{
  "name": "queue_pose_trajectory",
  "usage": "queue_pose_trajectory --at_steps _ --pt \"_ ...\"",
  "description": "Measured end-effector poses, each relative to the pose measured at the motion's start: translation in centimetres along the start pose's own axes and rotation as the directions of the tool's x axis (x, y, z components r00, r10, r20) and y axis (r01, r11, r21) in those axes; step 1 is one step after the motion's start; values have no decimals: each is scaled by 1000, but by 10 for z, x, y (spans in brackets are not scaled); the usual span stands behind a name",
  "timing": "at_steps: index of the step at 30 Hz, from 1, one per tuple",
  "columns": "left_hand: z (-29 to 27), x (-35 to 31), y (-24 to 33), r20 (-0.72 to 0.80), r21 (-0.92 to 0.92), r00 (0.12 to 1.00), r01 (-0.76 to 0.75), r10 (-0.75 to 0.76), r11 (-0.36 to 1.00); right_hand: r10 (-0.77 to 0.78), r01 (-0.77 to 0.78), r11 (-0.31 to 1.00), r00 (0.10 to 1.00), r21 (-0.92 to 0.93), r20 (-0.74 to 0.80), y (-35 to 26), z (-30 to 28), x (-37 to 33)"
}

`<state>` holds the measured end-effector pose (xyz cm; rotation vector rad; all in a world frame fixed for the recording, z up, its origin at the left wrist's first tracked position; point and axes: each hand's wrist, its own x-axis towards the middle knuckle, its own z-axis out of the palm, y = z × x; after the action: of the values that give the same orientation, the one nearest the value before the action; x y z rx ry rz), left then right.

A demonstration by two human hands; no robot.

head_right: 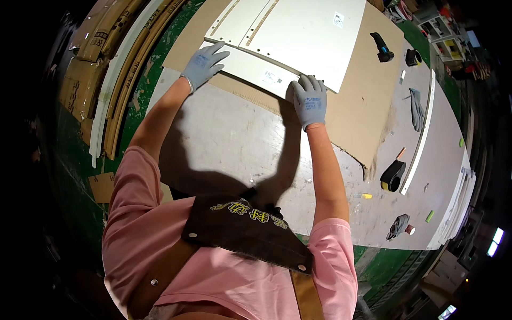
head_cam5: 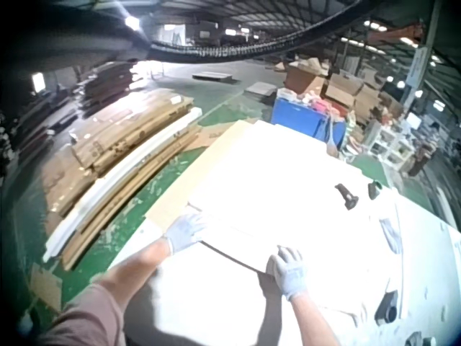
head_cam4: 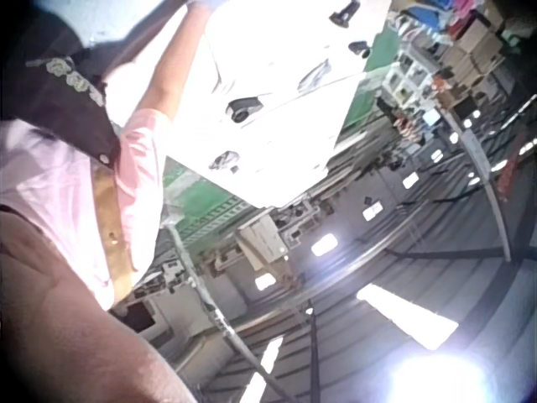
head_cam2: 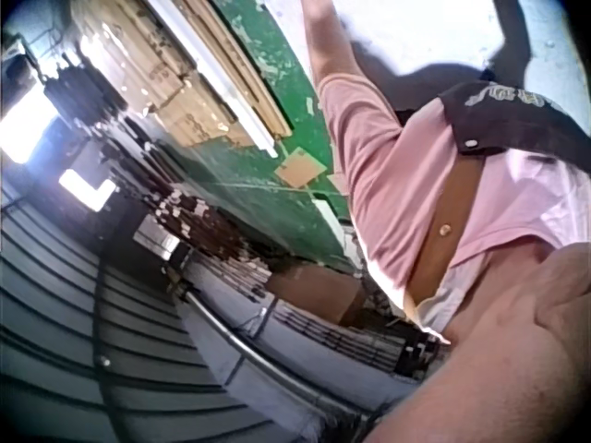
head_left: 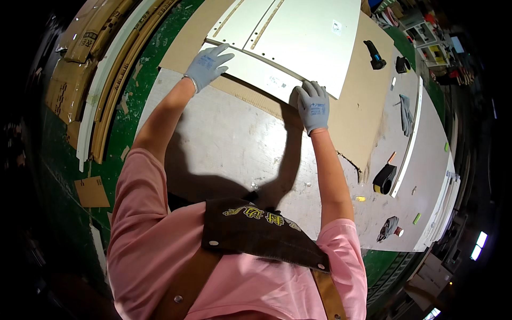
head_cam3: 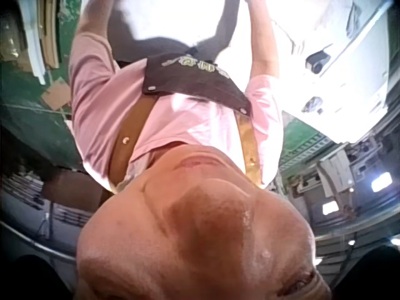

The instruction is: The person assembles white flat-pack furniture components on a large workbench. They pick up panels and trim pieces, align them, and place them into position to form a frame. The person handles the parts by hand, occasionally adjusting their position to ensure alignment.

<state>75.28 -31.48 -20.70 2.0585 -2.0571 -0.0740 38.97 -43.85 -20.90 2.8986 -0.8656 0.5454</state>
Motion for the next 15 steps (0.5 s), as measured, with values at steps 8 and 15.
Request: queue_pose_trajectory --at_steps 8,15 --pt "16 -10 19 -140 -91 989 38 -51 995 136 -130 990 984 -62 115 -31 -9 -4" --pt "19 -12 7 -110 -33 993 41 -45 999 81 -82 997 992 10 98 -22 -3 -11"
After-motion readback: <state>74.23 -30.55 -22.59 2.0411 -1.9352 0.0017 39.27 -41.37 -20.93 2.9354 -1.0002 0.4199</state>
